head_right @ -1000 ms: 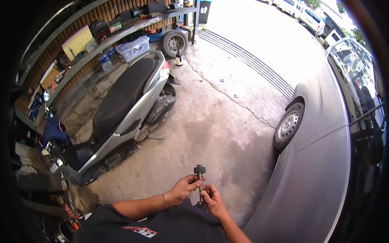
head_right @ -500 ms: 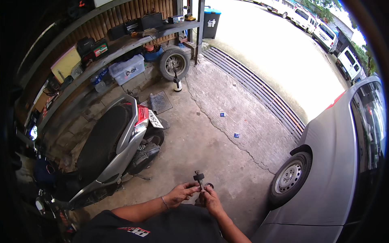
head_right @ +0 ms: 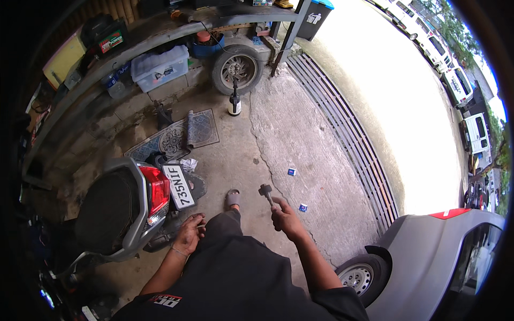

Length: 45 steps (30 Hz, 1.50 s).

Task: The person measures a small metal part with a digital caliper, then walks to a workbench and uses an angle grinder to grind the part. The person holds the part with one hand and operates the grinder with the other, creating sparks as the part is ground.

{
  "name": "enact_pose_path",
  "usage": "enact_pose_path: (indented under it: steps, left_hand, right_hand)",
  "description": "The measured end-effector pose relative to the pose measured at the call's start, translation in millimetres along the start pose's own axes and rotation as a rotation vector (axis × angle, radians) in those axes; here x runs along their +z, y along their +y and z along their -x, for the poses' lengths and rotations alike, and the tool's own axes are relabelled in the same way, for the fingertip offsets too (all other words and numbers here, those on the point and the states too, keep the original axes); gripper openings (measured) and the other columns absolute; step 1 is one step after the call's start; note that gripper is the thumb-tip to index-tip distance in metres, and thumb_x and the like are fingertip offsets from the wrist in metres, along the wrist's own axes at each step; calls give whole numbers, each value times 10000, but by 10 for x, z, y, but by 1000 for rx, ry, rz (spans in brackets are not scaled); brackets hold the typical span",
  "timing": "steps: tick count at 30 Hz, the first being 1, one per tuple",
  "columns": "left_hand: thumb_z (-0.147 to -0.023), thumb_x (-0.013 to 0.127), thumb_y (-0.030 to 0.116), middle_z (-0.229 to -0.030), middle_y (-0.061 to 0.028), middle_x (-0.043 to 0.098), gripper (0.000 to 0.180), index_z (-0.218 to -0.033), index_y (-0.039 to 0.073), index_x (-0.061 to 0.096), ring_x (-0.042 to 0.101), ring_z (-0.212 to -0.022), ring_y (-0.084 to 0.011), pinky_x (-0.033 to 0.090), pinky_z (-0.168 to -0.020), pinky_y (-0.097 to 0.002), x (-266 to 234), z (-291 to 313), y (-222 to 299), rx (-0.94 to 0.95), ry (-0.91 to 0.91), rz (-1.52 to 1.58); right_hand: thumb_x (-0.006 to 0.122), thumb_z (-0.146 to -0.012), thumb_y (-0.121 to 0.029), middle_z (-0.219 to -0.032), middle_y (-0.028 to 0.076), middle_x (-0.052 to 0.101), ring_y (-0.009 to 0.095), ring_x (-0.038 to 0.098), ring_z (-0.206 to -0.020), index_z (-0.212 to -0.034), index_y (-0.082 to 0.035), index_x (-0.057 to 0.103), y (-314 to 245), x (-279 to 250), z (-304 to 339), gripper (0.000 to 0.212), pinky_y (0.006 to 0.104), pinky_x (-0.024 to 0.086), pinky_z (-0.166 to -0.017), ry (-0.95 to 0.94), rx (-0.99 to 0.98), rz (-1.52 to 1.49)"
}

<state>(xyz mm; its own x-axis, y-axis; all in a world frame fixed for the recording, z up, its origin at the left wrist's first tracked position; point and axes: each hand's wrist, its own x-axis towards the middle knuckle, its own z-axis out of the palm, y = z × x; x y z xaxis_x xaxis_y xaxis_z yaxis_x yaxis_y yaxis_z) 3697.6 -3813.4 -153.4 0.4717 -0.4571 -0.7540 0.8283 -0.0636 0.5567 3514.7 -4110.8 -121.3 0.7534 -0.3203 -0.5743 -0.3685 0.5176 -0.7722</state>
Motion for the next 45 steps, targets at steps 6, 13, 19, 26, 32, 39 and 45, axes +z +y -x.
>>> enact_pose_path:
  steps: [6, 13, 19, 26, 32, 39, 45]
  left_hand:
    - [-1005, 644, 288, -1006, 45, 614, 221, -1177, 150, 628, 575, -861, -72, 429, -742, -235, 1178, -1211, 1981, 197, -287, -222]
    - [-996, 664, 259, -922, 75, 574, 190, -1143, 142, 643, 523, -808, -47, 445, -698, -209, 1384, -2673, 4012, 452, -18, -243]
    - [-973, 706, 303, -965, 45, 617, 351, -1223, 75, 611, 547, -804, -59, 480, -660, -229, 1613, -3913, 5201, 482, 311, -148]
    - [-883, 779, 498, -1005, -84, 663, 746, -1286, -91, 560, 610, -901, -163, 491, -825, -297, 1735, -4953, 7543, 731, 475, -346]
    - [-818, 804, 546, -1061, -143, 694, 710, -1172, -46, 636, 657, -988, -217, 509, -849, -361, 1789, -5908, 8900, 654, 622, -503]
    - [-764, 833, 235, -993, -98, 699, 398, -1050, 11, 670, 689, -811, -179, 548, -654, -344, 1687, -6552, 9439, 572, 673, -602]
    - [-784, 770, 157, -1031, -121, 661, 515, -1228, -10, 568, 698, -858, -229, 629, -695, -388, 2189, -5581, 9077, 601, 2, -5]
  right_hand:
    - [567, -1004, -224, -603, -12, 436, 128, 426, -429, -1293, -168, 542, 279, -1716, -1081, 296, 328, 314, -370, 379, 584, 393]
    - [521, -958, -129, -579, 20, 472, 190, 437, -429, -966, -166, 562, 410, -3221, -1502, 56, 384, 277, -380, 574, 794, 99]
    - [564, -953, -141, -579, 2, 483, 167, 435, -424, -933, -146, 605, -1409, -2932, -3551, 46, 352, 304, -379, 298, 521, 563]
    - [571, -1015, -161, -670, -25, 522, 80, 447, -491, -1355, -99, 562, -4369, -2298, -6411, 346, 277, 356, -413, 211, 102, 617]
    - [518, -1031, -126, -817, -10, 537, 62, 475, -593, -1455, -118, 420, -5664, -1334, -6888, 436, 239, 433, -527, -21, -278, 118]
    - [559, -1004, -121, -826, -5, 547, 90, 493, -634, -1362, -87, 453, -5757, -208, -6982, 375, 276, 469, -579, 36, -164, -17]
    - [637, -998, -182, -861, -8, 517, 94, 496, -744, -1388, -88, 428, -6647, 738, -7336, 452, 269, 443, -685, -252, -291, 32]
